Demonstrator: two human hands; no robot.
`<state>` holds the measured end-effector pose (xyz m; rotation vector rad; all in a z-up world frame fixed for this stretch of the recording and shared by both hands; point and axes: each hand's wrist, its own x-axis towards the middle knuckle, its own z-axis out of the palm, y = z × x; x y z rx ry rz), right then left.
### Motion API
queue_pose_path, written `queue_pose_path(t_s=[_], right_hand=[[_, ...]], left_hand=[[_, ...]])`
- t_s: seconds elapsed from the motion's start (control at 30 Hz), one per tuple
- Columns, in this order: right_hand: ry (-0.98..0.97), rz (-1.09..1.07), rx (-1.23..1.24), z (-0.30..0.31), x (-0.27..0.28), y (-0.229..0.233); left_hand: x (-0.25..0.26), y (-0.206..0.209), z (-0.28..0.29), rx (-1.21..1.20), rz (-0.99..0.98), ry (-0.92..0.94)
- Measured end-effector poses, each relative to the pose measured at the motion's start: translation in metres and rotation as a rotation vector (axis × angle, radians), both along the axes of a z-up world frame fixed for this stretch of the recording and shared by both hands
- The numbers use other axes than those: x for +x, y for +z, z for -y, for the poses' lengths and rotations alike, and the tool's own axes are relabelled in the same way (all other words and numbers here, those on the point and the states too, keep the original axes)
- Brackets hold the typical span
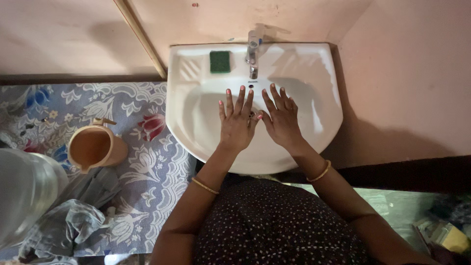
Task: The person cleans a bathroom sink using a green sponge, scrubbing the basin, the faucet, and the drain, and then rinsing the sink with water from the tap.
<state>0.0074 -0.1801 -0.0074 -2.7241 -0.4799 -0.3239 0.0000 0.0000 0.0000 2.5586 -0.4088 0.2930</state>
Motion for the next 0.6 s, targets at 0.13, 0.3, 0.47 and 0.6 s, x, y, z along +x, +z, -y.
queue_pose_path(t_s=[0.13,0.3,0.47,0.6], right_hand=[[-0.001,0.012,0.013,-0.0026,-0.0026,0.0055],[-0.008,-0.015,0.021,-0.0018,-0.0023,0.0063],[-0.003,0.009,0.020,-0.0003,-0.0008,0.0034],[0.014,0.024,0.009,0.0017,0.0003,0.0038]], left_hand=[[-0.0006,0.0004,-0.0004,-0.013,0.011,0.003],[0.0014,-0.0017,0.0001,-0.010,0.032,-0.008],[0.0022,-0.0033,0.0013,-0.002,0.008,-0.014],[0.0022,-0.0046,0.0015,-0.014,0.037,-0.024]])
